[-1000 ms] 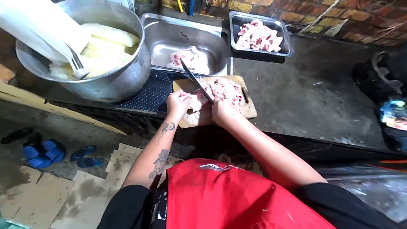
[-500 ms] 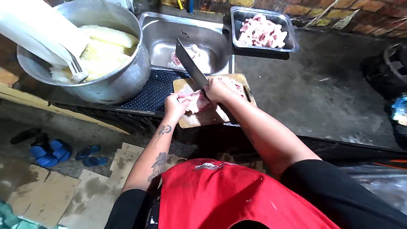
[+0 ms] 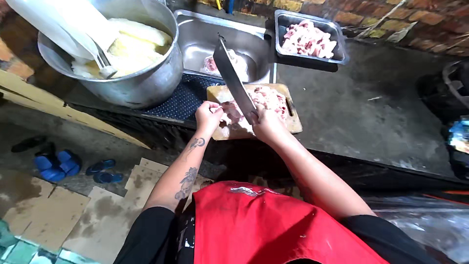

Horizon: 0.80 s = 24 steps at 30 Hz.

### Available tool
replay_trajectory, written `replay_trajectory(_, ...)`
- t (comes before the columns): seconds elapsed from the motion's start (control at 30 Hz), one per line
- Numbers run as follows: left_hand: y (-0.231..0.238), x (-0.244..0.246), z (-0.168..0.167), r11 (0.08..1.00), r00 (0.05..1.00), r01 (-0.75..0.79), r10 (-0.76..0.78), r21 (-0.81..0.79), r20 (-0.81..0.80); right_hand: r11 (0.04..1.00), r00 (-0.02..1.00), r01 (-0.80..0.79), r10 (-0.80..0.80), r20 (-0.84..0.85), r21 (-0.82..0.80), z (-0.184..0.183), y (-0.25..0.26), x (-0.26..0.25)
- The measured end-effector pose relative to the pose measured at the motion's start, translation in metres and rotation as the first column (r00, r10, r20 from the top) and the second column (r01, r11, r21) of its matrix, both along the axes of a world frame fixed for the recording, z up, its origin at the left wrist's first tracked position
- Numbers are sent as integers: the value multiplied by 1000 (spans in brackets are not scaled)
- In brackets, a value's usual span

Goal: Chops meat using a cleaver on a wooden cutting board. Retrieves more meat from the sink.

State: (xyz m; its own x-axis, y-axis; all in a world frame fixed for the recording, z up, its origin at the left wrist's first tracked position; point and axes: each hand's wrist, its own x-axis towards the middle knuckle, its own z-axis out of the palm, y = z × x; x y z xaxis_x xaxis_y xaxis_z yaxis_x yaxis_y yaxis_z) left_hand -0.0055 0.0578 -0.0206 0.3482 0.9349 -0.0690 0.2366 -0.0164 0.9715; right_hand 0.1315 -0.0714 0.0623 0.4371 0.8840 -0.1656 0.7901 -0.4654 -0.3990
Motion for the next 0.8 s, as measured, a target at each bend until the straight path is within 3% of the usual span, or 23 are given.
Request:
replay_trajectory(0.17, 1, 2, 0, 1000, 1000, 5, -5, -23, 9, 999, 1000, 13, -12, -13, 34, 6, -2, 2)
replay_trajectory(0.27, 5, 1, 5, 998, 997, 59, -60, -25, -52, 940, 999, 3, -20, 46, 342, 46, -11, -7)
replay_trajectory(0.37, 7, 3, -1, 999, 999, 51, -51, 4, 2, 666, 994, -93, 13, 113, 740, 86, -13, -11)
replay_trajectory(0.43, 8, 6, -4, 999, 999, 33, -33, -8, 36, 492, 990, -135, 31, 138, 860, 99, -8, -11)
replay_trajectory(0.47, 9, 6, -3, 999, 999, 34, -34, -8, 28, 519, 991, -120, 16, 131, 846, 94, -7, -14)
replay_trajectory(0.5, 9, 5, -1, 999, 999, 42, -42, -2, 3, 649, 995, -66, -16, 100, 758, 81, -9, -19)
replay_trajectory(0.57, 7, 3, 3, 998, 998, 61, -60, 6, -33, 956, 995, 93, -95, -6, 277, 36, -9, -23)
replay_trajectory(0.6, 5, 4, 2, 999, 998, 52, -52, 7, -30, 992, 992, 120, -119, -38, 33, 9, -6, -18)
replay_trajectory(0.67, 10, 4, 6, 999, 999, 42, -42, 15, -20, 969, 989, 86, -111, -97, -233, -7, 8, -5)
replay_trajectory(0.8, 8, 3, 9, 994, 991, 107, -107, 2, -78, 950, 984, 66, -112, -136, -305, 3, 7, 2)
